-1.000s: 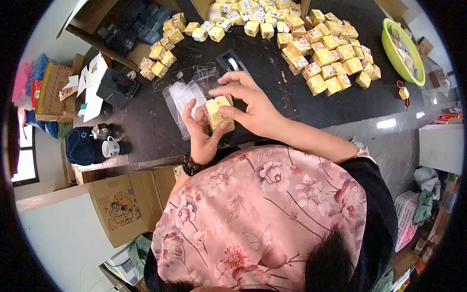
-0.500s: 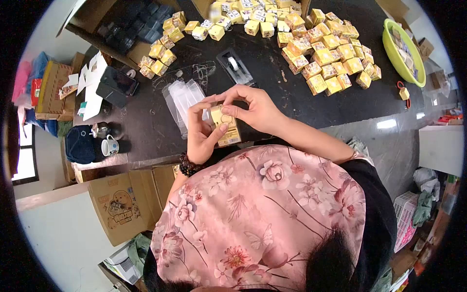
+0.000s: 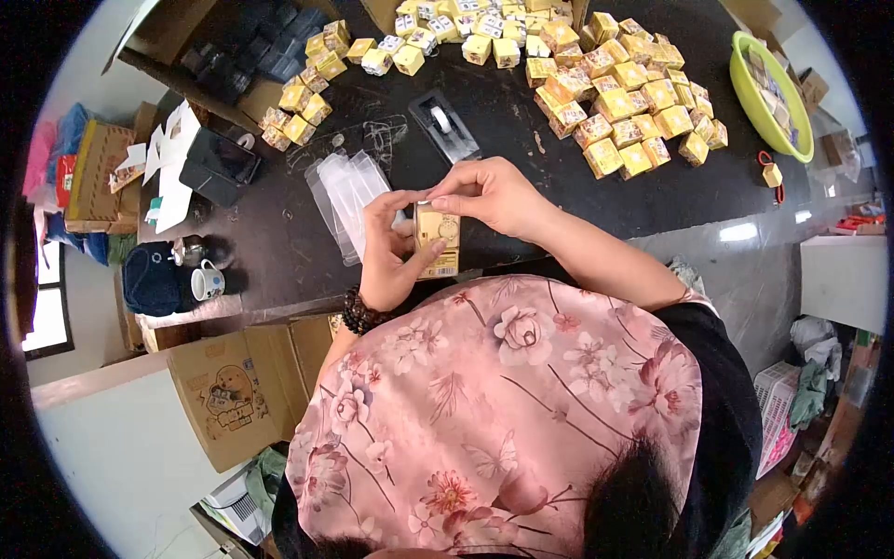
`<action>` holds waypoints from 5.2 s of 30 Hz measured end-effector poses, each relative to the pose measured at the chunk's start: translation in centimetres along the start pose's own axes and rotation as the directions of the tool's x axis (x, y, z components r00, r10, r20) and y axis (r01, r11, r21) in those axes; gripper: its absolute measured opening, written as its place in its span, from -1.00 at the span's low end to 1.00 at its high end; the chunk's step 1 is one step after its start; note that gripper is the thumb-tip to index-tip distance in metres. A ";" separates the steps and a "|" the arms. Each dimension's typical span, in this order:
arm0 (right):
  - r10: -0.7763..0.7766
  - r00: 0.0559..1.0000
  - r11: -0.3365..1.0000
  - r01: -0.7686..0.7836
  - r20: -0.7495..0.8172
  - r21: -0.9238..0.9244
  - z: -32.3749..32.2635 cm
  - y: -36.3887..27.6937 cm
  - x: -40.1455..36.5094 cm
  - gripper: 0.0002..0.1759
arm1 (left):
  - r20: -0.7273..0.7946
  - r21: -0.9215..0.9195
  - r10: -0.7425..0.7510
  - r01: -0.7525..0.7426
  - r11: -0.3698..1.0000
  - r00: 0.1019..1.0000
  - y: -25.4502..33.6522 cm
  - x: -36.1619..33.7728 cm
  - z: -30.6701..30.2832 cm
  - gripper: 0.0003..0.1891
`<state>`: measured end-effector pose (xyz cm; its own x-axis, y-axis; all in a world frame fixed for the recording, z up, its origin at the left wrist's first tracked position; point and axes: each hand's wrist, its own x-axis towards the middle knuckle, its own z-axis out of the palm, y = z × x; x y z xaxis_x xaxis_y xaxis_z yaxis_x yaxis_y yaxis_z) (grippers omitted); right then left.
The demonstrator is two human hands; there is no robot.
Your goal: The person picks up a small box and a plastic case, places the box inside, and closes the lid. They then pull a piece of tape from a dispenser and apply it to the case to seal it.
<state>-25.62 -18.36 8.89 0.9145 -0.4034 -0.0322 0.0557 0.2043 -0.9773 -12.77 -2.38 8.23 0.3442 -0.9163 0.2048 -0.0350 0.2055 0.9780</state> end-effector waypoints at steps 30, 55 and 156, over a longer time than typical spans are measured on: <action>0.262 0.907 0.926 -0.140 -0.331 0.350 -4.3 5.1 -1.1 -0.88 | 0.045 0.531 -0.100 0.061 0.845 0.994 -3.6 4.0 1.0 -0.59; -0.444 0.888 0.668 0.241 -0.118 -0.704 7.3 5.5 7.2 -0.57 | -0.580 -0.402 -0.281 0.031 0.915 0.765 0.4 -7.0 -10.6 -0.53; -0.189 0.969 0.982 0.183 0.158 0.047 9.4 -3.6 6.3 -0.48 | -0.583 -0.081 0.015 -0.077 0.994 0.812 4.7 -8.6 -5.1 -0.58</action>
<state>-16.29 -13.28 14.15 0.9391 -0.2891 0.1860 0.2413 0.1689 -0.9556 -11.11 8.20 10.88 0.8263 -0.5404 0.1588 0.0150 0.3031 0.9529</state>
